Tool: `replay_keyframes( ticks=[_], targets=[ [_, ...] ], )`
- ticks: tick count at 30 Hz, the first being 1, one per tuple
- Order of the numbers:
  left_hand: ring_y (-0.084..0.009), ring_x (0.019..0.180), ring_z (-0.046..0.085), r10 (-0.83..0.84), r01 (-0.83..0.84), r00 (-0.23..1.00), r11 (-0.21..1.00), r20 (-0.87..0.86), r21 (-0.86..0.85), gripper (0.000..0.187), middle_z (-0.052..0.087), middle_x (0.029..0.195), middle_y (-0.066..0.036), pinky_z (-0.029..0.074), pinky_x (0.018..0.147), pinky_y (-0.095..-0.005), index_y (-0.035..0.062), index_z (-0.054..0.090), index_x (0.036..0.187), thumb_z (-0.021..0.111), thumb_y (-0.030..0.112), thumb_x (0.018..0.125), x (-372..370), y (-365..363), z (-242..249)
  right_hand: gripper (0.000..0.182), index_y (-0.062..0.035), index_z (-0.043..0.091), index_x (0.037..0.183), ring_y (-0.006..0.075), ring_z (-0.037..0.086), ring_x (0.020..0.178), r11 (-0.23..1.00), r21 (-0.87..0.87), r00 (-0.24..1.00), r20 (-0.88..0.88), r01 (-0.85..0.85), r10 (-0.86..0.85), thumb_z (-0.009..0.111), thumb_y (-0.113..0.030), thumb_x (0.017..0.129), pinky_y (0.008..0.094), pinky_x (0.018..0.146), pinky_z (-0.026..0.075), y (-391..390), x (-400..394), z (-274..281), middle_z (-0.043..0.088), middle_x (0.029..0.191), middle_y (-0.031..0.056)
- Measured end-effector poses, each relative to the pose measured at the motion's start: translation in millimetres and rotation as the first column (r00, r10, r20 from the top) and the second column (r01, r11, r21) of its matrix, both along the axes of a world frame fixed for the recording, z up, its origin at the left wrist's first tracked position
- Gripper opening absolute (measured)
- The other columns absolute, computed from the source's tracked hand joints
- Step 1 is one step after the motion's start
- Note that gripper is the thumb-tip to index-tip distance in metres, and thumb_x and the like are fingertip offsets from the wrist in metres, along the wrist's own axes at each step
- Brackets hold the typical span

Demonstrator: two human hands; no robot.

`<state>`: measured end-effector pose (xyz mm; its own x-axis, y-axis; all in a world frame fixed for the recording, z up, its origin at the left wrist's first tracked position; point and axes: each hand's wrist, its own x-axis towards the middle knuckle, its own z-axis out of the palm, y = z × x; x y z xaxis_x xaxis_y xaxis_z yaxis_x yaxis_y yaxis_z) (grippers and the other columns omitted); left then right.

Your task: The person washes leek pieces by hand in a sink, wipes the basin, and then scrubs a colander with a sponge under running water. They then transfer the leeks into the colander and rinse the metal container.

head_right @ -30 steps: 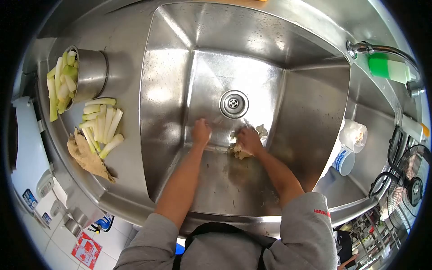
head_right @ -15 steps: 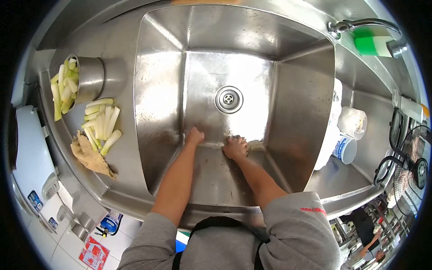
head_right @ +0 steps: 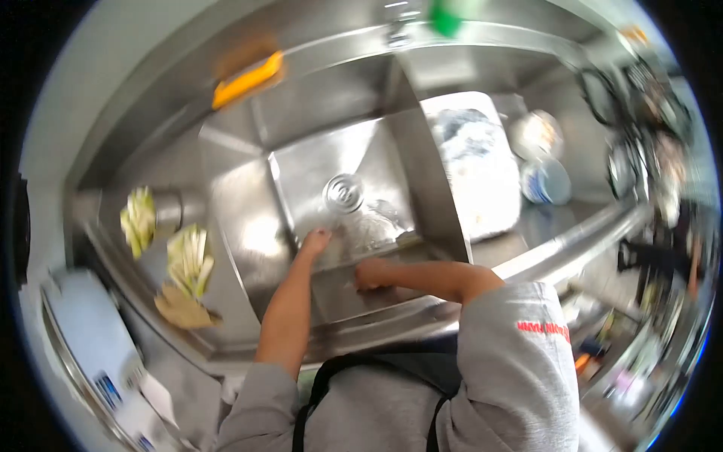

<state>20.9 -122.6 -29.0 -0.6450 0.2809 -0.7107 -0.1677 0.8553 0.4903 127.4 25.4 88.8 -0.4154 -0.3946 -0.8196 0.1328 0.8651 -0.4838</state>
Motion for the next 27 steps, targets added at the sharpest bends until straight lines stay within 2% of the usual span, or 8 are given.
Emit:
replay_keyframes(
  ticks=[4, 6, 9, 12, 18, 22, 24, 27],
  targets=[
    [-0.0376, 0.083, 0.052, -0.179, 0.174, 0.984, 0.972, 0.019, 0.155, 0.033, 0.056, 0.087, -0.021, 0.042, 0.071, -0.0391, -0.0024, 0.055, 0.088, 0.051, 0.028, 0.074, -10, -12, -15, 0.027, -0.0061, 0.060, 0.079, 0.0296, 0.057, 0.073, 0.941, -0.211, 0.944, -0.142, 0.267, -0.299, 0.051, -0.030, 0.068, 0.0394, 0.065, 0.044, 7, 14, 52, 0.059, 0.076, 0.0154],
    [-0.0245, 0.069, 0.056, -0.197, 0.195, 0.965, 0.980, 0.172, 0.032, 0.027, 0.058, 0.081, -0.014, 0.044, 0.060, -0.0342, 0.0001, 0.055, 0.090, 0.048, 0.023, 0.077, -10, -5, 5, 0.024, -0.0052, 0.059, 0.074, 0.0244, 0.057, 0.065, 0.823, -0.324, 0.837, -0.138, 0.467, -0.529, 0.050, -0.027, 0.071, 0.0371, 0.063, 0.044, 14, 11, 60, 0.058, 0.067, 0.0141],
    [-0.0128, 0.057, 0.046, -0.267, 0.273, 0.913, 0.962, 0.309, 0.022, 0.023, 0.050, 0.071, -0.004, 0.040, 0.046, -0.0293, 0.0072, 0.050, 0.088, 0.048, 0.027, 0.078, -12, -7, 13, 0.027, -0.0041, 0.059, 0.073, 0.0180, 0.052, 0.061, 0.445, -0.438, 0.528, 0.082, 0.781, -0.845, 0.047, -0.028, 0.073, 0.0341, 0.059, 0.043, 57, 5, 98, 0.057, 0.066, 0.0092],
    [-0.0091, 0.056, 0.044, -0.265, 0.300, 0.890, 0.953, 0.371, -0.040, 0.021, 0.047, 0.070, 0.001, 0.039, 0.045, -0.0267, 0.0127, 0.048, 0.090, 0.047, 0.030, 0.078, -5, 2, 36, 0.029, -0.0035, 0.058, 0.077, 0.0143, 0.050, 0.068, -0.009, -0.645, 0.158, 0.200, 0.764, -0.967, 0.045, -0.029, 0.076, 0.0317, 0.058, 0.042, 114, 27, 139, 0.056, 0.075, 0.0054],
    [-0.0103, 0.062, 0.048, -0.179, 0.211, 0.915, 0.976, 0.362, -0.052, 0.021, 0.049, 0.074, 0.001, 0.041, 0.049, -0.0266, 0.0131, 0.047, 0.096, 0.047, 0.027, 0.080, 9, 20, 61, 0.024, -0.0052, 0.053, 0.083, 0.0108, 0.048, 0.069, -0.481, -0.684, -0.291, 0.382, 0.549, -0.877, 0.041, -0.026, 0.081, 0.0249, 0.054, 0.045, 241, 161, 221, 0.051, 0.078, 0.0041],
    [-0.0106, 0.063, 0.049, -0.036, 0.051, 0.952, 0.998, 0.304, -0.042, 0.019, 0.049, 0.075, 0.001, 0.041, 0.050, -0.0285, 0.0155, 0.046, 0.097, 0.046, 0.026, 0.081, 16, 44, 76, 0.020, -0.0062, 0.051, 0.082, 0.0098, 0.048, 0.067, -0.440, -0.837, -0.550, 0.210, 0.326, -0.808, 0.042, -0.025, 0.083, 0.0242, 0.048, 0.044, 335, 280, 211, 0.050, 0.081, 0.0033],
    [-0.0112, 0.064, 0.048, 0.044, -0.034, 0.977, 0.998, 0.209, -0.054, 0.021, 0.050, 0.075, 0.001, 0.041, 0.051, -0.0300, 0.0158, 0.045, 0.099, 0.046, 0.027, 0.081, 25, 62, 91, 0.020, -0.0061, 0.050, 0.082, 0.0088, 0.048, 0.062, -0.581, -0.801, -0.787, 0.265, 0.142, -0.557, 0.041, -0.024, 0.084, 0.0239, 0.047, 0.043, 378, 322, 209, 0.050, 0.076, 0.0022],
    [-0.0122, 0.066, 0.049, 0.099, -0.079, 0.982, 0.988, 0.158, -0.131, 0.023, 0.051, 0.077, 0.001, 0.041, 0.051, -0.0304, 0.0166, 0.044, 0.101, 0.046, 0.028, 0.081, 36, 76, 115, 0.032, -0.0049, 0.048, 0.086, 0.0118, 0.049, 0.060, -0.637, -0.731, -0.904, 0.064, 0.246, -0.423, 0.041, -0.036, 0.084, 0.0272, 0.049, 0.046, 485, 373, 122, 0.050, 0.075, 0.0034]
  ],
)
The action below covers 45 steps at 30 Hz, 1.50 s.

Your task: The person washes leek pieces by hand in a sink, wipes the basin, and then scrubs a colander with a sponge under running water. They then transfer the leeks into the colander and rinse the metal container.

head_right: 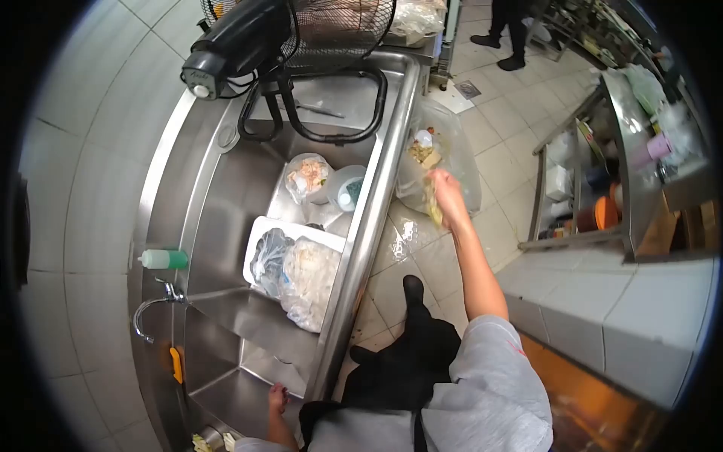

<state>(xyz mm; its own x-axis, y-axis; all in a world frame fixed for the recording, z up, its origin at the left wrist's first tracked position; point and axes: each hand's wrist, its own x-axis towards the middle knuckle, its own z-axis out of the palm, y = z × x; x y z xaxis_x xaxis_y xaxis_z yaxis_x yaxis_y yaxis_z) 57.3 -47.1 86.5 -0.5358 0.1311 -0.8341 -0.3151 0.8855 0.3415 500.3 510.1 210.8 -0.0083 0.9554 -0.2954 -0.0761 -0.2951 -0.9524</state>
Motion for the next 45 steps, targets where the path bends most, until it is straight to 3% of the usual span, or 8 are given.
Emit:
replay_keyframes(
  ticks=[9, 12, 18, 27, 32, 37, 40, 45],
  targets=[
    [-0.0101, 0.053, 0.044, 0.132, -0.115, 0.966, 0.990, -0.224, 0.086, 0.021, 0.047, 0.063, 0.001, 0.037, 0.045, -0.0246, 0.0121, 0.050, 0.085, 0.050, 0.033, 0.080, 26, -3, 61, 0.034, 0.0006, 0.047, 0.097, 0.0199, 0.056, 0.057, 0.978, -0.155, 0.880, 0.472, 0.139, -0.050, 0.043, -0.030, 0.082, 0.0318, 0.049, 0.049, 241, 44, -134, 0.054, 0.072, 0.0080],
    [-0.0074, 0.042, 0.039, -0.166, 0.206, 0.925, 0.975, -0.341, 0.083, 0.028, 0.042, 0.051, 0.002, 0.029, 0.037, -0.0224, 0.0062, 0.046, 0.068, 0.044, 0.029, 0.084, 33, -34, 54, 0.020, -0.0022, 0.052, 0.080, 0.0124, 0.048, 0.047, 0.980, -0.196, 0.947, 0.303, -0.045, 0.104, 0.045, -0.021, 0.081, 0.0272, 0.047, 0.046, 228, 44, -101, 0.048, 0.059, 0.0024],
    [-0.0112, 0.065, 0.049, 0.089, -0.082, 0.958, 0.996, -0.274, 0.037, 0.032, 0.056, 0.078, -0.004, 0.041, 0.059, -0.0246, -0.0015, 0.051, 0.099, 0.048, 0.026, 0.082, 67, -28, 71, 0.027, -0.0028, 0.056, 0.074, 0.0067, 0.043, 0.045, 0.901, -0.160, 0.731, 0.536, -0.403, 0.422, 0.049, -0.028, 0.081, 0.0196, 0.041, 0.035, 153, 13, 21, 0.047, 0.053, -0.0010],
    [-0.0136, 0.067, 0.052, 0.045, 0.013, 0.961, 0.978, -0.273, 0.208, 0.031, 0.057, 0.075, -0.009, 0.041, 0.060, -0.0279, 0.0000, 0.055, 0.089, 0.049, 0.028, 0.079, -12, -75, -8, 0.025, -0.0011, 0.060, 0.077, 0.0047, 0.039, 0.050, 0.149, -0.075, 0.071, 0.618, -0.986, 0.783, 0.048, -0.023, 0.082, 0.0192, 0.046, 0.032, -143, -246, 187, 0.043, 0.052, -0.0023],
    [-0.0143, 0.074, 0.055, 0.238, -0.286, 0.957, 0.870, 0.165, 0.401, 0.027, 0.057, 0.086, -0.008, 0.043, 0.064, -0.0266, 0.0033, 0.052, 0.097, 0.048, 0.025, 0.081, -47, -39, -6, 0.015, 0.0005, 0.059, 0.083, 0.0118, 0.051, 0.050, -0.466, -0.131, -0.480, 0.368, -0.875, 0.796, 0.048, -0.007, 0.077, 0.0253, 0.050, 0.042, -315, -400, 44, 0.055, 0.062, 0.0075],
    [-0.0201, 0.067, 0.057, 0.204, -0.147, 0.973, 0.906, -0.106, 0.396, 0.024, 0.059, 0.070, -0.012, 0.044, 0.059, -0.0308, 0.0013, 0.058, 0.079, 0.050, 0.024, 0.077, -51, -59, -90, 0.025, 0.0031, 0.056, 0.089, 0.0302, 0.058, 0.077, -0.244, -0.242, -0.293, 0.935, -0.939, 0.200, 0.041, 0.002, 0.069, 0.0368, 0.067, 0.047, -372, -440, -156, 0.057, 0.083, 0.0209],
    [-0.0257, 0.069, 0.057, 0.145, -0.074, 0.969, 0.943, -0.202, 0.324, 0.020, 0.059, 0.074, -0.014, 0.043, 0.061, -0.0327, 0.0026, 0.059, 0.078, 0.050, 0.020, 0.075, -41, -70, -121, 0.025, 0.0005, 0.057, 0.091, 0.0345, 0.053, 0.090, -0.189, -0.710, -0.733, 0.635, -0.679, 0.244, 0.044, -0.004, 0.069, 0.0375, 0.077, 0.044, -369, -434, -219, 0.053, 0.092, 0.0266],
    [-0.0304, 0.076, 0.056, 0.051, 0.039, 0.951, 0.958, -0.304, 0.283, 0.018, 0.059, 0.082, -0.013, 0.044, 0.067, -0.0356, 0.0069, 0.060, 0.082, 0.050, 0.019, 0.073, -18, -78, -164, 0.030, -0.0031, 0.055, 0.099, 0.0329, 0.044, 0.103, -0.195, -0.762, -0.755, 0.503, -0.617, 0.421, 0.050, -0.008, 0.070, 0.0359, 0.083, 0.040, -375, -370, -312, 0.046, 0.106, 0.0228]
  ],
)
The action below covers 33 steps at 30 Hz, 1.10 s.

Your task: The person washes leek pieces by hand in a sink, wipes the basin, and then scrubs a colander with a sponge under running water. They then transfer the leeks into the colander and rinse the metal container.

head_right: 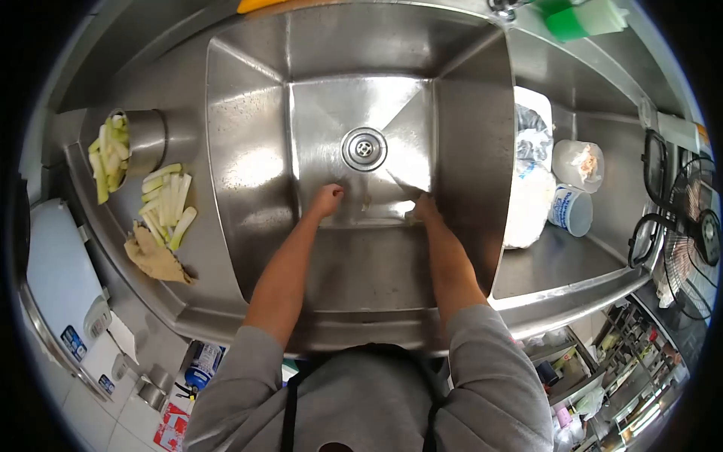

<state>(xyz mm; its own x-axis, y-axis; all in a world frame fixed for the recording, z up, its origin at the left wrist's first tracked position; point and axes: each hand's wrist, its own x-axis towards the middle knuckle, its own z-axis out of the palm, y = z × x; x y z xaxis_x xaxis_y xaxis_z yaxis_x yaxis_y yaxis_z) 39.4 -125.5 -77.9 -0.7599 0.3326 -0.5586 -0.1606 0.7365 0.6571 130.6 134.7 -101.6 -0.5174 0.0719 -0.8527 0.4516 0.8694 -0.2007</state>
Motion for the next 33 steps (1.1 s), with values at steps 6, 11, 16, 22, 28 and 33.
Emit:
replay_keyframes(
  ticks=[6, 11, 16, 22, 28, 33],
  targets=[
    [-0.0303, 0.080, 0.056, 0.103, -0.104, 0.993, 0.994, 0.059, 0.012, 0.020, 0.058, 0.085, -0.017, 0.044, 0.071, -0.0349, 0.0029, 0.058, 0.084, 0.050, 0.018, 0.075, -10, -8, -25, 0.030, 0.0001, 0.055, 0.094, 0.0258, 0.048, 0.100, 0.985, 0.171, 0.988, 0.145, 0.023, -0.049, 0.056, -0.009, 0.066, 0.0352, 0.081, 0.043, -55, -1, 12, 0.049, 0.104, 0.0189],
    [-0.0167, 0.073, 0.055, 0.202, -0.204, 0.972, 0.979, 0.116, 0.005, 0.021, 0.059, 0.081, -0.010, 0.043, 0.066, -0.0287, 0.0026, 0.056, 0.093, 0.050, 0.016, 0.078, -27, -25, -19, 0.011, -0.0011, 0.054, 0.079, 0.0312, 0.057, 0.070, 0.936, -0.274, 0.911, 0.285, -0.221, 0.299, 0.050, -0.005, 0.069, 0.0359, 0.063, 0.048, -71, -37, 9, 0.057, 0.067, 0.0131],
    [-0.0175, 0.077, 0.056, 0.214, -0.210, 0.966, 0.977, 0.148, -0.043, 0.024, 0.059, 0.085, -0.011, 0.043, 0.069, -0.0284, 0.0020, 0.055, 0.095, 0.049, 0.018, 0.078, -30, -32, -6, 0.020, -0.0061, 0.058, 0.084, 0.0277, 0.051, 0.087, 0.903, -0.365, 0.808, -0.589, -0.225, -0.037, 0.054, -0.008, 0.064, 0.0386, 0.074, 0.045, -102, -46, -20, 0.052, 0.093, 0.0104],
    [-0.0267, 0.084, 0.057, 0.231, -0.235, 0.953, 0.972, 0.197, -0.002, 0.025, 0.058, 0.090, -0.015, 0.044, 0.073, -0.0326, 0.0026, 0.057, 0.092, 0.049, 0.019, 0.076, -22, -33, -17, 0.017, -0.0057, 0.056, 0.084, 0.0313, 0.038, 0.101, 0.908, -0.239, 0.905, -0.342, -0.344, 0.253, 0.053, -0.011, 0.068, 0.0392, 0.080, 0.042, -106, -18, 5, 0.038, 0.109, 0.0089],
    [-0.0275, 0.085, 0.056, 0.080, -0.063, 0.964, 0.995, 0.255, -0.075, 0.025, 0.058, 0.090, -0.015, 0.043, 0.074, -0.0342, 0.0025, 0.056, 0.092, 0.051, 0.019, 0.075, -6, -24, -21, 0.018, -0.0055, 0.059, 0.079, 0.0295, 0.051, 0.078, 0.908, -0.328, 0.965, -0.104, -0.262, 0.241, 0.056, -0.015, 0.065, 0.0369, 0.073, 0.042, -85, -6, 6, 0.053, 0.078, 0.0143],
    [-0.0279, 0.086, 0.056, 0.116, -0.107, 0.964, 0.993, 0.237, -0.052, 0.025, 0.058, 0.090, -0.016, 0.043, 0.076, -0.0342, 0.0026, 0.056, 0.094, 0.051, 0.019, 0.075, -8, -16, -5, 0.016, -0.0021, 0.060, 0.078, 0.0297, 0.052, 0.077, 0.956, -0.175, 0.929, -0.330, -0.236, 0.169, 0.056, -0.013, 0.066, 0.0366, 0.073, 0.042, -52, -12, -5, 0.056, 0.075, 0.0153]
  ],
)
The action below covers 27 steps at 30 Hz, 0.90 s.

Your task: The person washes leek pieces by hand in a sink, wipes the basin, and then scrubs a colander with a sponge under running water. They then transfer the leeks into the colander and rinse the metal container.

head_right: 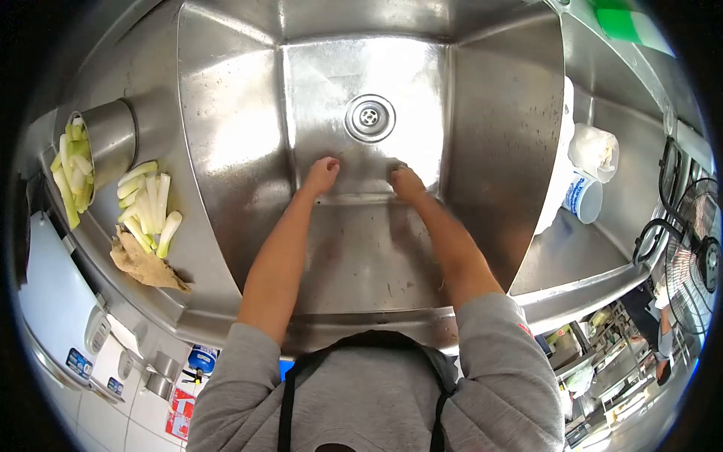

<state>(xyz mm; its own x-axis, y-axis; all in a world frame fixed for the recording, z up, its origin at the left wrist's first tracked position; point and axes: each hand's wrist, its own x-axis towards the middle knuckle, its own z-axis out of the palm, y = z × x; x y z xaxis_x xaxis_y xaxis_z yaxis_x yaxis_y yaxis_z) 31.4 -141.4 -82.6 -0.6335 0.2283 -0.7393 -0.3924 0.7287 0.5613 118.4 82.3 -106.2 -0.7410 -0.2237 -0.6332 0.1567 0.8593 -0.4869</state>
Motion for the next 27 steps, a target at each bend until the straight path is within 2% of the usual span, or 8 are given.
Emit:
replay_keyframes(
  ticks=[5, 7, 11, 12, 16, 18, 25, 27],
  targets=[
    [-0.0270, 0.085, 0.056, 0.029, -0.027, 0.999, 0.998, -0.029, 0.058, 0.025, 0.058, 0.091, -0.015, 0.043, 0.075, -0.0334, 0.0024, 0.056, 0.094, 0.051, 0.018, 0.075, -5, 1, -3, 0.020, -0.0026, 0.060, 0.080, 0.0294, 0.050, 0.085, 0.998, -0.044, 0.983, 0.182, 0.042, -0.034, 0.058, -0.019, 0.069, 0.0367, 0.076, 0.040, 4, 33, 4, 0.054, 0.087, 0.0143],
    [-0.0213, 0.081, 0.056, 0.008, -0.006, 0.999, 0.999, -0.052, 0.036, 0.026, 0.059, 0.088, -0.013, 0.043, 0.073, -0.0298, 0.0018, 0.055, 0.096, 0.051, 0.019, 0.077, -4, -1, 1, 0.020, -0.0061, 0.060, 0.084, 0.0290, 0.056, 0.071, 0.972, 0.037, 0.911, 0.358, -0.231, 0.203, 0.050, -0.018, 0.074, 0.0357, 0.066, 0.046, 11, 29, 8, 0.057, 0.076, 0.0140],
    [-0.0257, 0.083, 0.057, 0.016, -0.009, 0.997, 0.996, -0.078, 0.087, 0.024, 0.059, 0.089, -0.013, 0.044, 0.074, -0.0322, 0.0034, 0.056, 0.094, 0.051, 0.018, 0.076, -7, -2, 13, 0.019, -0.0025, 0.062, 0.071, 0.0227, 0.057, 0.064, 0.792, -0.117, 0.731, 0.324, -0.599, 0.601, 0.051, -0.018, 0.071, 0.0356, 0.057, 0.046, 44, 21, 20, 0.060, 0.074, 0.0128],
    [-0.0258, 0.083, 0.057, 0.006, -0.002, 0.997, 0.998, -0.074, 0.056, 0.024, 0.059, 0.089, -0.013, 0.044, 0.074, -0.0323, 0.0037, 0.056, 0.094, 0.051, 0.018, 0.076, -12, 1, 27, 0.018, -0.0030, 0.062, 0.066, 0.0219, 0.058, 0.065, 0.930, -0.060, 0.797, 0.497, -0.361, 0.342, 0.055, -0.019, 0.067, 0.0345, 0.055, 0.047, 44, 15, 47, 0.060, 0.072, 0.0126],
    [-0.0265, 0.083, 0.057, -0.028, 0.033, 0.997, 0.997, -0.078, 0.069, 0.024, 0.059, 0.089, -0.014, 0.044, 0.074, -0.0327, 0.0042, 0.056, 0.094, 0.050, 0.018, 0.076, -13, 4, 29, 0.024, -0.0039, 0.061, 0.079, 0.0269, 0.056, 0.073, 0.938, -0.029, 0.772, 0.560, -0.345, 0.302, 0.056, -0.021, 0.062, 0.0368, 0.066, 0.044, 48, 19, 108, 0.060, 0.079, 0.0143],
    [-0.0272, 0.084, 0.056, -0.057, 0.064, 0.993, 0.995, -0.100, 0.072, 0.024, 0.058, 0.090, -0.014, 0.043, 0.074, -0.0333, 0.0044, 0.056, 0.093, 0.049, 0.019, 0.076, -11, 14, 35, 0.025, -0.0042, 0.061, 0.082, 0.0283, 0.057, 0.076, 0.990, -0.088, 0.863, 0.486, -0.107, 0.136, 0.054, -0.019, 0.063, 0.0357, 0.068, 0.044, 56, 26, 130, 0.060, 0.083, 0.0151],
    [-0.0293, 0.089, 0.052, -0.168, 0.192, 0.969, 0.974, -0.183, 0.119, 0.023, 0.057, 0.093, -0.014, 0.042, 0.076, -0.0360, 0.0052, 0.058, 0.089, 0.047, 0.020, 0.075, -2, 42, 61, 0.026, -0.0029, 0.061, 0.085, 0.0294, 0.056, 0.081, 0.968, 0.116, 0.848, 0.514, -0.222, 0.132, 0.048, -0.020, 0.071, 0.0352, 0.071, 0.044, 54, 23, 187, 0.059, 0.086, 0.0144],
    [-0.0277, 0.086, 0.054, -0.232, 0.255, 0.948, 0.963, -0.216, 0.085, 0.024, 0.057, 0.091, -0.014, 0.042, 0.074, -0.0338, 0.0048, 0.057, 0.092, 0.048, 0.021, 0.076, 2, 40, 64, 0.029, -0.0020, 0.061, 0.083, 0.0290, 0.056, 0.082, 0.815, -0.015, 0.698, 0.507, -0.580, 0.506, 0.046, -0.025, 0.075, 0.0353, 0.071, 0.044, 63, 33, 189, 0.060, 0.085, 0.0146]
  ],
)
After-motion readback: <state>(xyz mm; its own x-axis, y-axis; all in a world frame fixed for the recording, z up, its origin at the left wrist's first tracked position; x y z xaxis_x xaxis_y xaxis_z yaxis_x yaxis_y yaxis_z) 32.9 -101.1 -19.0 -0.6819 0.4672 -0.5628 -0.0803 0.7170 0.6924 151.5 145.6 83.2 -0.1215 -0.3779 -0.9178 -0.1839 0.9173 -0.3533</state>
